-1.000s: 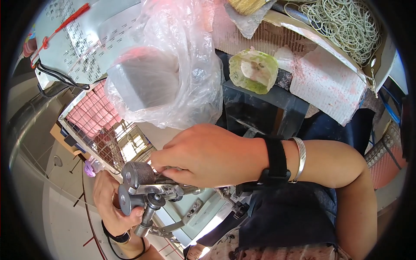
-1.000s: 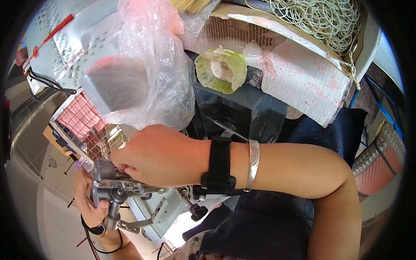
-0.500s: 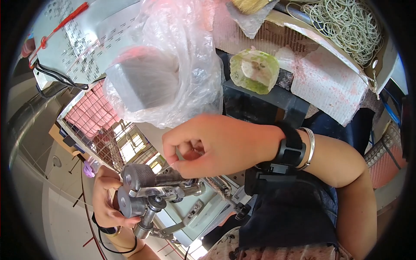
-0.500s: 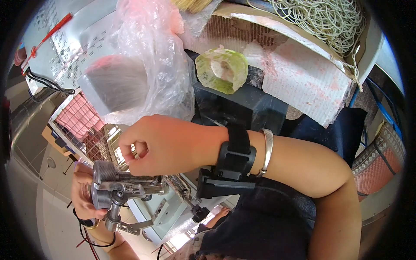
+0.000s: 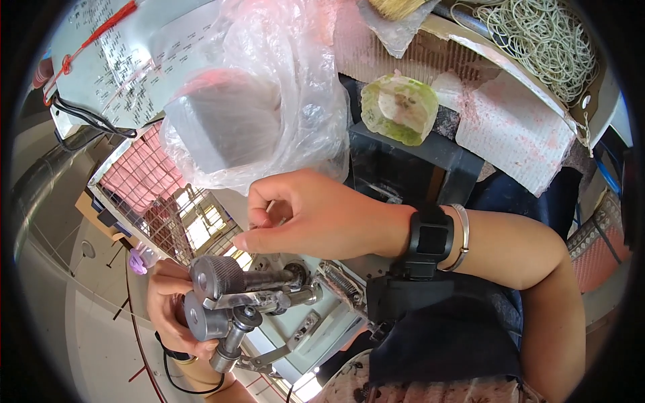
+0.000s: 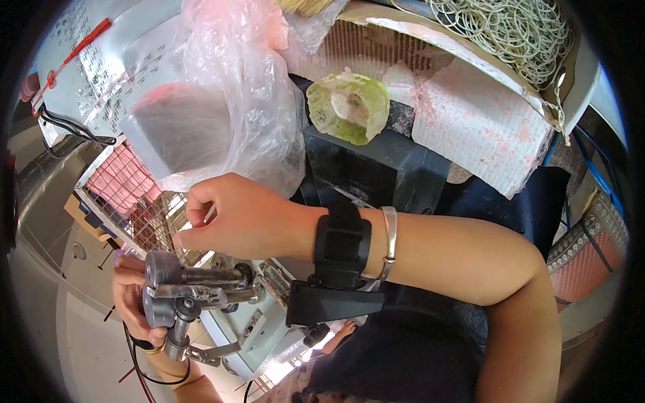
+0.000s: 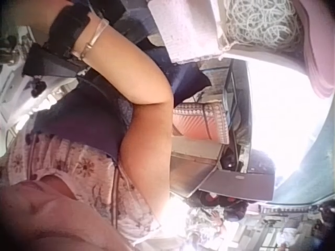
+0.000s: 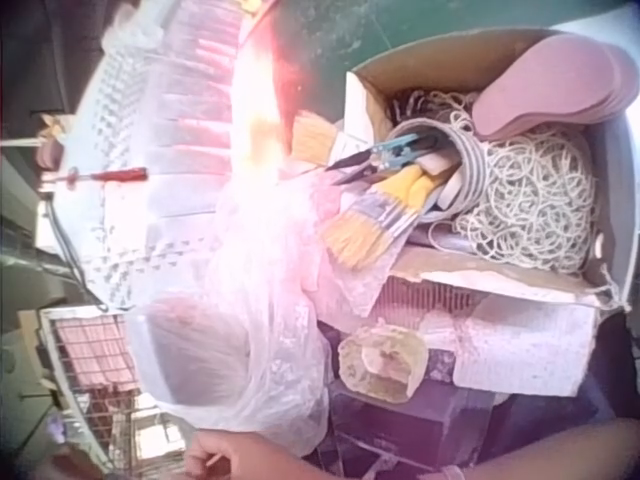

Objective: Operating and adjusting a component-manufacturing machine in a shoe factory.

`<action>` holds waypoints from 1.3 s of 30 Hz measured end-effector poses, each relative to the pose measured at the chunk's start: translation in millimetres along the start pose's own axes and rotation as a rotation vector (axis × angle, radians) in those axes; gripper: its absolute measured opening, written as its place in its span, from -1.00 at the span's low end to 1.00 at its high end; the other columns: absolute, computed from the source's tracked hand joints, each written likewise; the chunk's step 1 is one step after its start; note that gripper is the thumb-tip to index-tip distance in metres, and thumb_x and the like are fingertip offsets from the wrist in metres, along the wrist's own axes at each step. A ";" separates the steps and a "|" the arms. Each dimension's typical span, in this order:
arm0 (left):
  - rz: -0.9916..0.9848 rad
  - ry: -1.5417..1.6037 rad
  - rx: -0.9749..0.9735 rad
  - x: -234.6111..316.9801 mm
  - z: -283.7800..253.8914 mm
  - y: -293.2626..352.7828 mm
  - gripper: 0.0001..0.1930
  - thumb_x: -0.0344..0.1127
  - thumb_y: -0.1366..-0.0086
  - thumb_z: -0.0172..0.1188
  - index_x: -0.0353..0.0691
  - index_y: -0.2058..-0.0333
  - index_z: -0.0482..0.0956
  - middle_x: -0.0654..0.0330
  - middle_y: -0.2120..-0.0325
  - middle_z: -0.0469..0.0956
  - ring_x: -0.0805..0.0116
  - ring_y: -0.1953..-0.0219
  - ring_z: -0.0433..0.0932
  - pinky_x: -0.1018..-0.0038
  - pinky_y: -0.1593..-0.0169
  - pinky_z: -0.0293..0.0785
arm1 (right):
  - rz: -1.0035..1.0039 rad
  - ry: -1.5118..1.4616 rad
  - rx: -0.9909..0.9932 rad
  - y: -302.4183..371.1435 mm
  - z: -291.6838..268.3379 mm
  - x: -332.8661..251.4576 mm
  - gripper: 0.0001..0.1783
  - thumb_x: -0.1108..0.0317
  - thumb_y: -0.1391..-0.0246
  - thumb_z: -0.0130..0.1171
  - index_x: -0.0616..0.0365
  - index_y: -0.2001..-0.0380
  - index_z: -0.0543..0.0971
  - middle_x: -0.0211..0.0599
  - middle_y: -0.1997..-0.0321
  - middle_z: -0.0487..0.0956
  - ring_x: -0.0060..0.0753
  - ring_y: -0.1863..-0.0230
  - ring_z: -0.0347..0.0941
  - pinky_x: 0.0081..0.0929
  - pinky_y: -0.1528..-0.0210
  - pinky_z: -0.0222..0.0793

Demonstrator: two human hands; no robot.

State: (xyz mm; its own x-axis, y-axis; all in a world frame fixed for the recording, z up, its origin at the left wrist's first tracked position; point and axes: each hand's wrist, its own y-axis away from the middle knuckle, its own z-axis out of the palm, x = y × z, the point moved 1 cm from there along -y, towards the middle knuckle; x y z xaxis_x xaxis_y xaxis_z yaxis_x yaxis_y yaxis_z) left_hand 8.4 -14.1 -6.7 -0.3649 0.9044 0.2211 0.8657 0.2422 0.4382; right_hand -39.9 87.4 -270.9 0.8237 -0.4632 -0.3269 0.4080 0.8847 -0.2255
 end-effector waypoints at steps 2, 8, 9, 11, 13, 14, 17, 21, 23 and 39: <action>-0.001 -0.006 0.019 1.8 2.9 -0.1 -0.18 0.35 0.20 0.52 -0.31 0.28 0.42 0.14 0.37 0.37 0.35 0.33 0.32 0.42 0.22 0.24 | -0.056 -0.167 0.017 -3.4 5.1 -0.2 -0.72 0.32 -0.29 0.21 0.11 0.45 0.37 -0.42 0.29 0.53 -0.62 0.24 0.51 -0.63 0.14 0.37; 0.008 -0.001 0.009 1.5 3.3 -1.6 -0.16 0.37 0.21 0.52 -0.28 0.27 0.41 0.16 0.37 0.37 0.37 0.33 0.31 0.44 0.23 0.24 | -0.009 -0.519 -0.062 4.9 4.4 2.2 -0.72 0.45 -0.26 0.18 0.12 0.45 0.29 -0.41 0.33 0.48 -0.57 0.27 0.54 -0.55 0.22 0.38; -0.008 -0.002 0.024 1.4 3.6 -0.9 -0.17 0.37 0.21 0.52 -0.27 0.27 0.41 0.16 0.37 0.37 0.37 0.33 0.31 0.44 0.23 0.24 | -0.035 -0.367 -0.098 7.2 1.7 1.7 -0.74 0.48 -0.25 0.16 0.12 0.45 0.29 -0.41 0.34 0.47 -0.57 0.30 0.52 -0.55 0.23 0.39; -0.024 -0.003 0.039 0.9 4.2 -1.0 -0.17 0.36 0.22 0.53 -0.26 0.27 0.41 0.17 0.37 0.37 0.37 0.32 0.31 0.45 0.23 0.24 | -0.003 -0.270 -0.187 8.5 -1.1 1.7 -0.75 0.50 -0.23 0.15 0.15 0.44 0.29 -0.40 0.35 0.46 -0.58 0.32 0.50 -0.55 0.25 0.39; -0.007 0.014 0.034 0.9 5.5 -2.0 -0.17 0.36 0.23 0.53 -0.26 0.28 0.41 0.18 0.37 0.36 0.37 0.32 0.31 0.45 0.23 0.23 | 0.007 -0.188 -0.279 12.6 -2.9 2.0 -0.77 0.52 -0.21 0.14 0.17 0.44 0.28 -0.39 0.37 0.46 -0.58 0.34 0.47 -0.56 0.28 0.39; -0.007 0.012 0.034 1.7 6.9 -1.6 -0.17 0.36 0.23 0.53 -0.26 0.28 0.41 0.18 0.37 0.36 0.37 0.32 0.31 0.45 0.23 0.23 | -0.096 -0.026 -0.152 15.3 -5.7 1.5 -0.83 0.52 -0.20 0.14 0.20 0.40 0.34 -0.38 0.37 0.46 -0.60 0.38 0.44 -0.57 0.30 0.38; -0.029 0.009 0.069 4.5 11.5 0.7 -0.18 0.35 0.24 0.54 -0.25 0.28 0.42 0.19 0.38 0.36 0.38 0.32 0.31 0.44 0.23 0.23 | -0.143 0.084 -0.072 17.7 -5.3 2.4 -0.90 0.51 -0.18 0.17 0.25 0.30 0.45 -0.36 0.36 0.49 -0.62 0.40 0.42 -0.58 0.32 0.38; -0.049 0.020 0.154 2.9 13.8 3.1 -0.17 0.36 0.26 0.54 -0.25 0.29 0.43 0.21 0.40 0.35 0.38 0.35 0.30 0.43 0.24 0.21 | -0.102 0.095 -0.087 12.6 5.1 4.1 -0.81 0.48 -0.16 0.22 0.25 0.15 0.56 -0.30 0.31 0.54 -0.60 0.37 0.48 -0.55 0.30 0.41; -0.024 0.046 0.160 -2.1 11.8 1.6 -0.17 0.36 0.28 0.55 -0.25 0.30 0.44 0.21 0.41 0.35 0.38 0.37 0.30 0.42 0.24 0.21 | -0.184 0.112 -0.093 13.3 7.6 2.7 -0.82 0.48 -0.15 0.23 0.24 0.17 0.55 -0.28 0.31 0.54 -0.54 0.36 0.52 -0.51 0.30 0.43; -0.036 -0.636 0.041 30.2 2.4 2.0 0.03 0.78 0.34 0.18 -0.24 0.40 0.35 0.14 0.41 0.24 0.27 0.36 0.22 0.33 0.27 0.15 | -0.261 0.222 0.056 13.0 10.0 1.9 -0.90 0.50 -0.13 0.20 0.13 0.30 0.49 -0.26 0.32 0.48 -0.17 0.37 0.50 -0.35 0.32 0.41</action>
State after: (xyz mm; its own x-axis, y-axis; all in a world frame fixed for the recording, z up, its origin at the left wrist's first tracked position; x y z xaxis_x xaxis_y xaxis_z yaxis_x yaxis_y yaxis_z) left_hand -0.1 14.5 -1.3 -0.1306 0.9241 -0.3591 0.8736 0.2786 0.3991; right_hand -29.1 98.5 -265.3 0.5851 -0.6692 -0.4580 0.6201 0.7332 -0.2792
